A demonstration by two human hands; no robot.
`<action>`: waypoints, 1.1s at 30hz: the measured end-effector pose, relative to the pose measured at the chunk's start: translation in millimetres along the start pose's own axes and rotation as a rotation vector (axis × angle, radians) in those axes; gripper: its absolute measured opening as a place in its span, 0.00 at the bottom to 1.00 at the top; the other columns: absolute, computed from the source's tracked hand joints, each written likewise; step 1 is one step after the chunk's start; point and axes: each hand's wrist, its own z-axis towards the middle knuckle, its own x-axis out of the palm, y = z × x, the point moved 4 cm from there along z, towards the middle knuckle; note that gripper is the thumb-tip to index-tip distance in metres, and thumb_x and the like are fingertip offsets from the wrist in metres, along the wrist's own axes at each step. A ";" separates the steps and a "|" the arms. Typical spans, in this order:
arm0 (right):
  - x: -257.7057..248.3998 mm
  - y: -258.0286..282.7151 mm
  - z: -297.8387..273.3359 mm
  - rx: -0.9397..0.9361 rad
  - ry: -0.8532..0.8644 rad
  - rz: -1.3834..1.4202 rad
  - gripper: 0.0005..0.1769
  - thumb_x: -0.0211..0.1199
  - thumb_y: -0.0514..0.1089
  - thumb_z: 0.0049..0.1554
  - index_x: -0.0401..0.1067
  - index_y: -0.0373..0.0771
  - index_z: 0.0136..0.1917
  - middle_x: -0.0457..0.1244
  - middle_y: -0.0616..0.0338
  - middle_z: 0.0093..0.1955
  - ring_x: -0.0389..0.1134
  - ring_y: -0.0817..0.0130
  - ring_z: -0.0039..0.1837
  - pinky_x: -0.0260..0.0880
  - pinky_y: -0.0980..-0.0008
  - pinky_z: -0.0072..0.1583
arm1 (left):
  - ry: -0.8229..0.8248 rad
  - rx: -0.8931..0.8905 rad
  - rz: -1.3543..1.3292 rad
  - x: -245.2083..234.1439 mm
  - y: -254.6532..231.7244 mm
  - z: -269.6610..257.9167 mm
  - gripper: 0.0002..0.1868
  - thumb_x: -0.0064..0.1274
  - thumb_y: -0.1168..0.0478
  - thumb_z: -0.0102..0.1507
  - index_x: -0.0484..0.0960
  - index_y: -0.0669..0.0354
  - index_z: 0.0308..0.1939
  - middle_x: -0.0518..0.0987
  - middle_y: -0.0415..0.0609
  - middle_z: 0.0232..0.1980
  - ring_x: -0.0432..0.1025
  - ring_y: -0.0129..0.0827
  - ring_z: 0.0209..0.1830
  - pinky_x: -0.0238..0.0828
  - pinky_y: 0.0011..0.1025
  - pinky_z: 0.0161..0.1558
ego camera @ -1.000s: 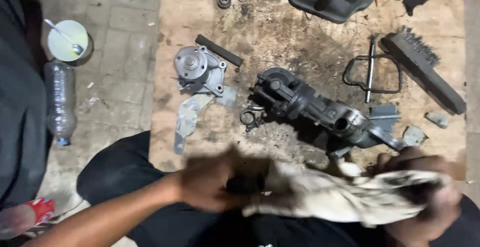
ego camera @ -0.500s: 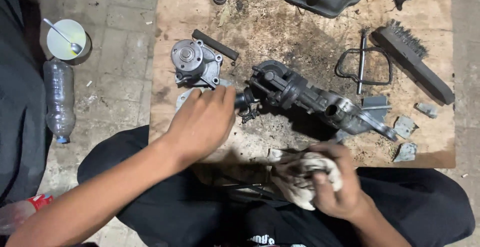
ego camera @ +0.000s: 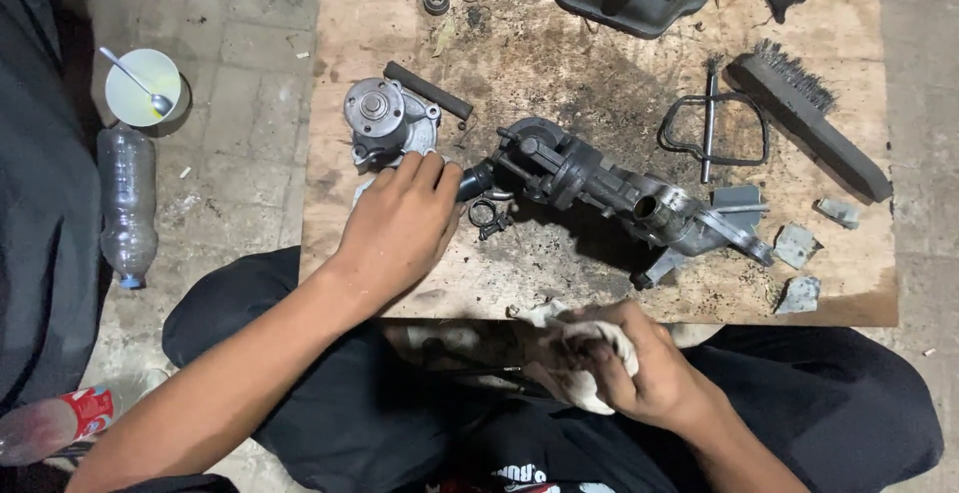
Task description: The person sits on the floor and cleans various mechanical parts, including a carburetor and small metal rings, using a white cloth. They wipe the components thoroughly and then use a wire brush to scrub the carburetor.
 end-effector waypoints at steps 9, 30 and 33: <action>0.5 4.8 9.3 0.196 -0.153 0.003 0.34 0.36 0.67 0.66 0.61 0.32 0.56 0.65 0.53 0.46 0.69 0.68 0.44 0.73 0.68 0.49 | -0.304 0.203 -0.462 -44.1 -33.2 -1.6 0.09 0.56 0.61 0.66 0.80 0.67 0.41 0.79 0.51 0.32 0.69 0.34 0.27 0.67 0.31 0.31; 7.5 15.2 28.8 0.636 0.061 0.305 0.21 0.51 0.42 0.59 0.73 0.40 0.64 0.73 0.55 0.51 0.74 0.67 0.49 0.79 0.65 0.51 | 0.082 -0.119 -1.299 -30.3 -67.3 -20.0 0.08 0.49 0.65 0.67 0.77 0.66 0.34 0.76 0.45 0.24 0.63 0.25 0.18 0.60 0.25 0.21; 10.2 33.3 32.0 0.586 0.227 0.324 0.24 0.52 0.29 0.50 0.77 0.39 0.57 0.75 0.60 0.44 0.72 0.71 0.41 0.74 0.70 0.42 | -0.049 -0.227 -1.195 -28.0 -59.8 -21.5 0.10 0.48 0.63 0.66 0.75 0.63 0.30 0.74 0.45 0.22 0.62 0.26 0.16 0.58 0.26 0.19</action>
